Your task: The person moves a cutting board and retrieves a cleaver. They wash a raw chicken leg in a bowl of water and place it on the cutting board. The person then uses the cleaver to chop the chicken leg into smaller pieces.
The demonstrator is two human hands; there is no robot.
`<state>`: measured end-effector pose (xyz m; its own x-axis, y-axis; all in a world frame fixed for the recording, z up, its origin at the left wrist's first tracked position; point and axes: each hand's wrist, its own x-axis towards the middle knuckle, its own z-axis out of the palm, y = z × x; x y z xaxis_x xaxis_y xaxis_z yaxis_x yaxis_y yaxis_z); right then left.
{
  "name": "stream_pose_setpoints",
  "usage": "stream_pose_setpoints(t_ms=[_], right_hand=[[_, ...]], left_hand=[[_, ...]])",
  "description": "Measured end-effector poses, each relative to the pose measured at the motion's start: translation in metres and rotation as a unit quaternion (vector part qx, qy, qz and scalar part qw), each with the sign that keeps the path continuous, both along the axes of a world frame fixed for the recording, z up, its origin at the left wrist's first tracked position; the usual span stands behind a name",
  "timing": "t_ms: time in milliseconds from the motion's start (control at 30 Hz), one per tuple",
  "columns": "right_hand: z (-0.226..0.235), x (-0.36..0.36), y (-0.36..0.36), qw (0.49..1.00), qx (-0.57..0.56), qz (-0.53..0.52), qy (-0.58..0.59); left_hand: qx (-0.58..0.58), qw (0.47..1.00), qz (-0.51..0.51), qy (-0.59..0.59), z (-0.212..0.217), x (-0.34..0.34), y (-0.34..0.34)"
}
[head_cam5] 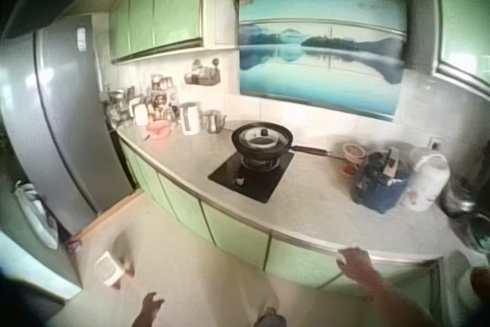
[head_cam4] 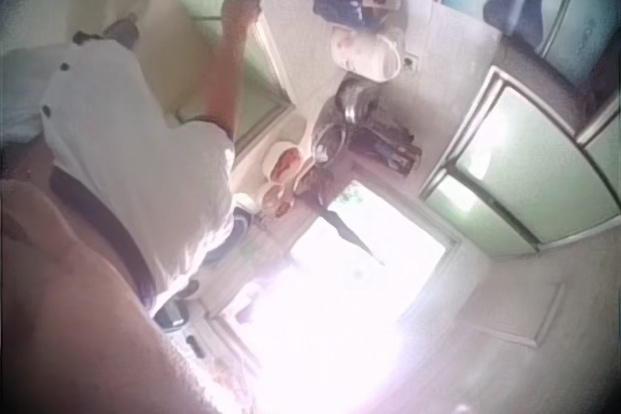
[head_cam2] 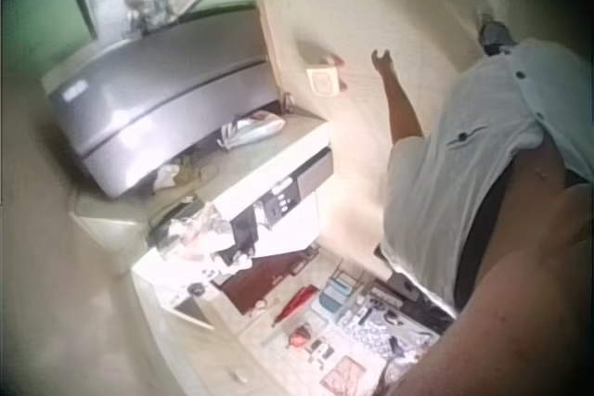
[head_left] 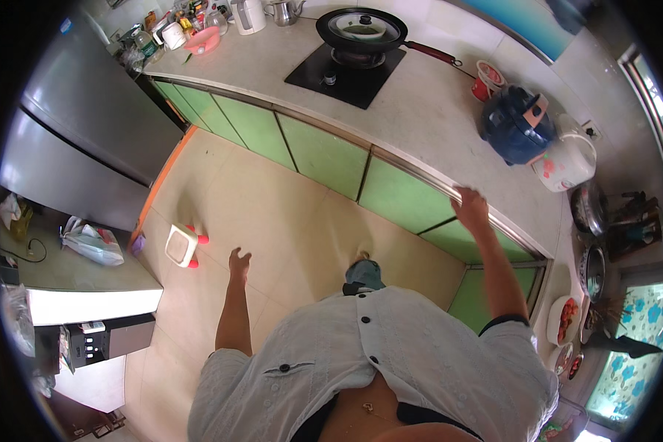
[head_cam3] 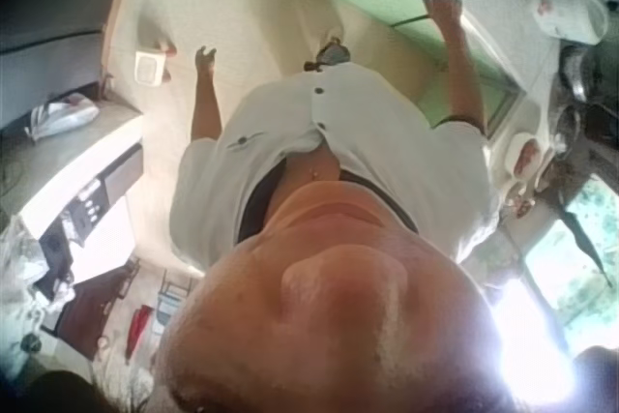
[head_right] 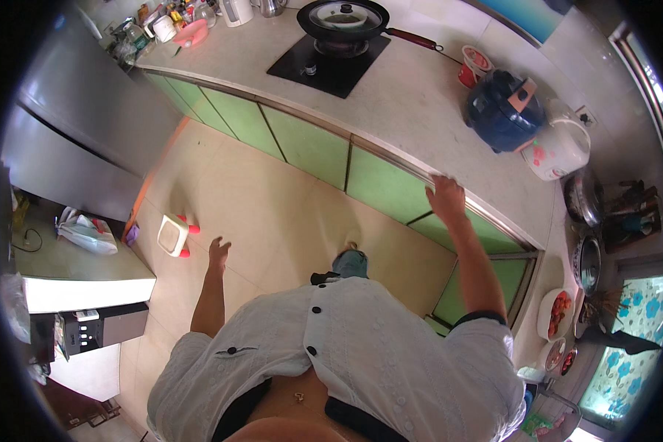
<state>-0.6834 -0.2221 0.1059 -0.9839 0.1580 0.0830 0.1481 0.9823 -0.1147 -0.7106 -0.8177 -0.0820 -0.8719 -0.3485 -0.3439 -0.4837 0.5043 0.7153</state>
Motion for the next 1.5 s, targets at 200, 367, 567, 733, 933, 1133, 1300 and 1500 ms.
stream_pose_setpoints(t_ms=[200, 367, 567, 733, 933, 1133, 1300, 1500], right_hand=[[0.059, -0.199, 0.021, 0.970, -0.102, 0.108, 0.193], [0.088, -0.370, 0.022, 0.951, -0.172, 0.165, 0.199], [0.087, -0.530, -0.008, 0.973, -0.125, 0.127, 0.143], [0.067, -0.616, -0.027, 0.995, -0.071, 0.046, 0.057], [0.052, -0.668, -0.030, 0.999, -0.036, -0.016, 0.021], [0.057, -0.675, -0.008, 0.980, -0.186, -0.043, 0.051], [0.132, -0.635, 0.015, 0.895, -0.425, -0.102, 0.085], [0.168, -0.530, 0.026, 0.811, -0.545, -0.196, 0.084]], left_hand=[[0.102, 0.993, -0.006, 0.060, 0.055, -0.150, 0.064], [0.103, 0.990, -0.047, 0.088, 0.093, -0.245, 0.107], [0.177, 0.969, -0.074, 0.153, 0.136, -0.324, 0.139], [0.193, 0.958, -0.133, 0.165, 0.179, -0.410, 0.159], [0.285, 0.912, -0.229, 0.186, 0.219, -0.517, 0.193], [0.305, 0.871, -0.340, 0.182, 0.234, -0.602, 0.227], [0.311, 0.841, -0.427, 0.118, 0.239, -0.650, 0.282], [0.315, 0.877, -0.345, -0.111, 0.217, -0.695, 0.371]])
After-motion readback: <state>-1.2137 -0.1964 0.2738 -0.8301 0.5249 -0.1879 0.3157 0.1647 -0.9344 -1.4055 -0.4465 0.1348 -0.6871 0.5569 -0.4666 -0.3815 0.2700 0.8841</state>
